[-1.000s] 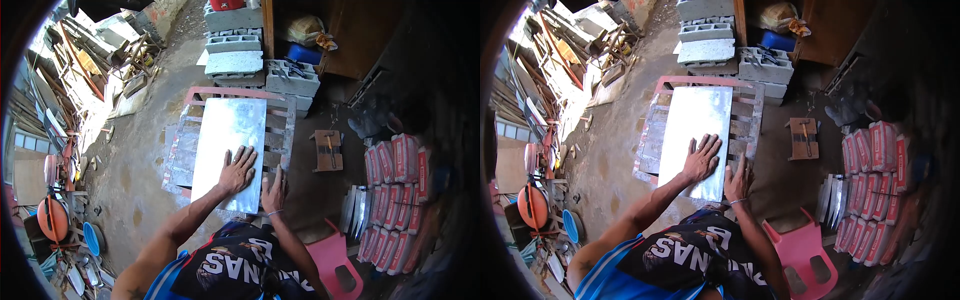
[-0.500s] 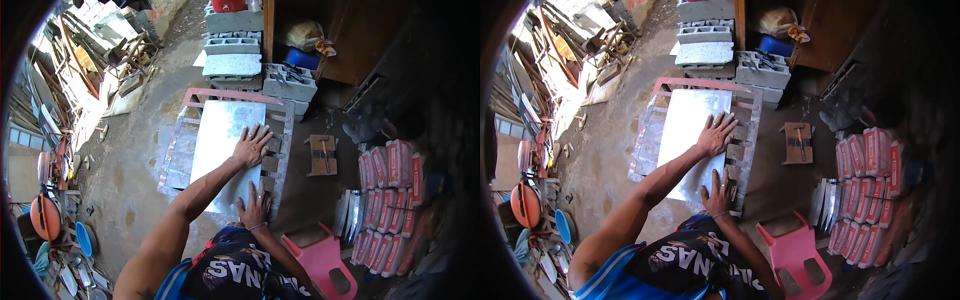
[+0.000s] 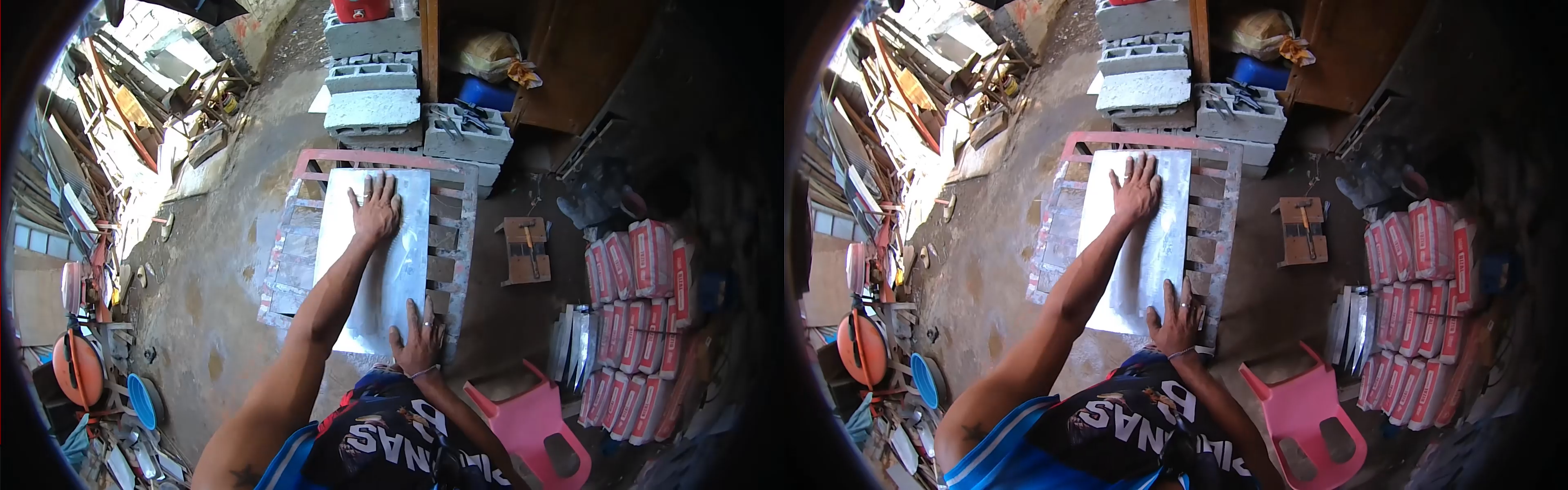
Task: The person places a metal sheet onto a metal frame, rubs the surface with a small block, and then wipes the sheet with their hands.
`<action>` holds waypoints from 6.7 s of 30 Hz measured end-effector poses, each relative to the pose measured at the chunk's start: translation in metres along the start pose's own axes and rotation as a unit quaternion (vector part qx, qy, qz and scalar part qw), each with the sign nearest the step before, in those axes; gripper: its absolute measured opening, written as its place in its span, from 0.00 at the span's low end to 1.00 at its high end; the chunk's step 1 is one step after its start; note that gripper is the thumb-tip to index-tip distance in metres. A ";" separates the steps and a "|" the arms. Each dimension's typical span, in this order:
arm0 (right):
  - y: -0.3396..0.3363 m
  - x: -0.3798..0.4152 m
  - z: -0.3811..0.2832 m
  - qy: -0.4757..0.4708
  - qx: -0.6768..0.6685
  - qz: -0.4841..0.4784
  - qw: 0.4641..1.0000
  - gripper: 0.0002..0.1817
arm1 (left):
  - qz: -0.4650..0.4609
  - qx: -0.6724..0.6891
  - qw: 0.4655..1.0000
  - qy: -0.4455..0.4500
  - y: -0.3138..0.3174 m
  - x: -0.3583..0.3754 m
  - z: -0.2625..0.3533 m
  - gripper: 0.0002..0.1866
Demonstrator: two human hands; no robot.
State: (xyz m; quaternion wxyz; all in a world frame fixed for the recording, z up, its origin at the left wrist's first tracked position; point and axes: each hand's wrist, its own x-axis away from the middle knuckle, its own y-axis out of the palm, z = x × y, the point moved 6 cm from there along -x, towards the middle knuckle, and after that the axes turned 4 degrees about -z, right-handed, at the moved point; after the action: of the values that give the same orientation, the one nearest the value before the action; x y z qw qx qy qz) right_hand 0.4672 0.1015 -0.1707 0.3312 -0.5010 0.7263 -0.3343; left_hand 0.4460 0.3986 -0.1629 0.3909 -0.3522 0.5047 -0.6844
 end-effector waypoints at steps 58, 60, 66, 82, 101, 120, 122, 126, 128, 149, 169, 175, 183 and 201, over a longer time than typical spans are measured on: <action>-0.001 -0.003 0.003 -0.015 0.002 -0.008 1.000 0.37 | 0.143 0.106 0.967 0.182 0.016 0.013 -0.028 0.18; -0.003 -0.003 0.001 -0.019 0.011 -0.010 1.000 0.37 | 0.184 0.033 0.979 0.078 -0.012 -0.016 -0.071 0.16; -0.003 -0.008 -0.001 -0.025 0.033 0.000 0.999 0.37 | 0.213 0.113 0.961 0.136 0.003 0.015 -0.021 0.12; -0.002 -0.003 0.002 -0.010 -0.010 -0.023 1.000 0.40 | 0.224 0.132 0.965 0.024 -0.010 -0.016 -0.014 0.15; -0.002 -0.002 0.002 0.014 -0.017 -0.022 0.999 0.38 | 0.185 0.047 0.981 0.035 0.010 -0.053 0.039 0.17; -0.003 0.000 0.000 0.022 -0.034 -0.017 0.999 0.39 | 0.167 -0.016 0.984 0.052 0.008 -0.053 0.063 0.20; -0.005 -0.003 0.001 0.020 -0.018 -0.016 1.000 0.39 | 0.148 -0.025 0.988 0.034 0.015 -0.062 0.062 0.20; -0.005 -0.001 0.001 0.011 -0.006 0.006 1.000 0.38 | 0.146 -0.003 0.988 0.043 0.018 -0.029 0.065 0.23; -0.003 0.000 0.002 0.014 -0.020 0.005 1.000 0.38 | 0.108 0.031 0.991 0.066 0.012 -0.029 0.063 0.25; 0.000 0.000 0.005 0.025 -0.025 0.008 0.999 0.37 | 0.170 0.125 0.967 0.144 -0.006 -0.027 0.029 0.14; 0.001 0.001 0.007 0.024 -0.052 0.018 0.998 0.37 | 0.122 -0.003 0.985 0.123 0.019 -0.038 0.052 0.19; 0.000 0.000 0.006 0.034 -0.033 0.006 0.999 0.37 | 0.113 -0.011 0.989 0.096 0.004 -0.062 0.057 0.17; -0.002 0.000 0.006 0.030 -0.023 -0.003 0.999 0.38 | 0.106 -0.002 0.988 0.113 0.009 -0.059 0.062 0.16; -0.004 -0.002 0.005 0.035 -0.034 0.027 0.998 0.35 | 0.112 0.000 0.988 0.110 0.007 -0.050 0.052 0.19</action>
State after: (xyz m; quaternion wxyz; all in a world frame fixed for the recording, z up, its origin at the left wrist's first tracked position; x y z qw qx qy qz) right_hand 0.4736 0.1014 -0.1703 0.2975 -0.4804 0.7613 -0.3181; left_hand 0.5151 0.4200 -0.1618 0.4071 -0.2163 0.5810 -0.6707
